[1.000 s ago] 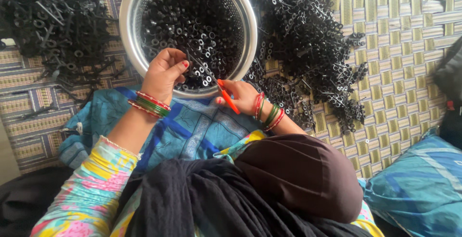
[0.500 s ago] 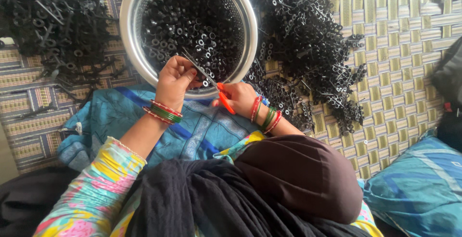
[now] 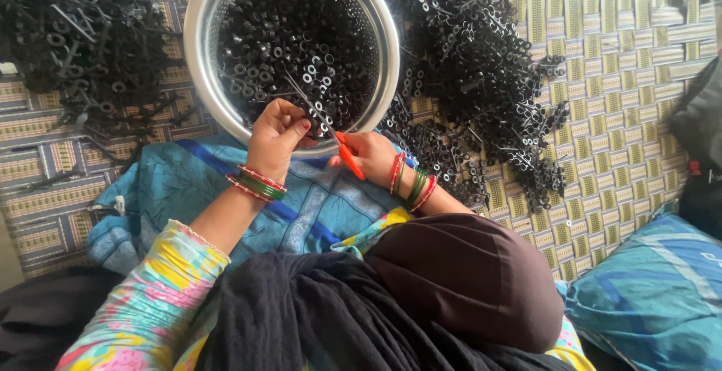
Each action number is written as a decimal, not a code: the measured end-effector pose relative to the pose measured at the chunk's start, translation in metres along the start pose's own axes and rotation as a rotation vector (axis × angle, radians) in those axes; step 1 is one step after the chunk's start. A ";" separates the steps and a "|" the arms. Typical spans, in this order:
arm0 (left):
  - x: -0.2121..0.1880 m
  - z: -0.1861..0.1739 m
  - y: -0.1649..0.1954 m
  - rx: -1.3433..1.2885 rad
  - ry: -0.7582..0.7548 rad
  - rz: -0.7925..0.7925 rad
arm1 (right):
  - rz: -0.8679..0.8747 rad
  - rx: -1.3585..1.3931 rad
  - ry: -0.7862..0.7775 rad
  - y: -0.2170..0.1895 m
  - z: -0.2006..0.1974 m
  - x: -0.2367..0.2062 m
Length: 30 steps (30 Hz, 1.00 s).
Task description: The person sits on a patterned floor mat and uses red-handled scissors to cut small black metal rings from a metal bowl. The cut pieces are dropped onto the mat beside the bowl.
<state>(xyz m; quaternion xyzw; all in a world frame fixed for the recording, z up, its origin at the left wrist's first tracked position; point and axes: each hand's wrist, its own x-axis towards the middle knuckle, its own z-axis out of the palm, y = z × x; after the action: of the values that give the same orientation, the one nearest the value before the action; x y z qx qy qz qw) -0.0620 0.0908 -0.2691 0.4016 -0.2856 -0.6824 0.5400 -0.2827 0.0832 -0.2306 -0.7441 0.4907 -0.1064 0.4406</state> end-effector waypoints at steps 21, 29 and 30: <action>0.028 -0.078 0.104 -0.489 0.329 0.056 | 0.179 0.445 0.002 0.017 0.008 0.004; 0.061 -0.059 0.079 1.790 -0.136 0.747 | 0.195 0.504 -0.022 0.024 0.012 0.004; 0.062 -0.058 0.076 1.840 -0.155 0.640 | 0.197 0.546 -0.026 0.025 0.012 0.004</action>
<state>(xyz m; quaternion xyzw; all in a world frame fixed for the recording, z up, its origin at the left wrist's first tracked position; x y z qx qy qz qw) 0.0204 0.0142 -0.2507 0.5237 -0.8368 -0.0384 0.1551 -0.2900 0.0836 -0.2580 -0.5481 0.5079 -0.1818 0.6392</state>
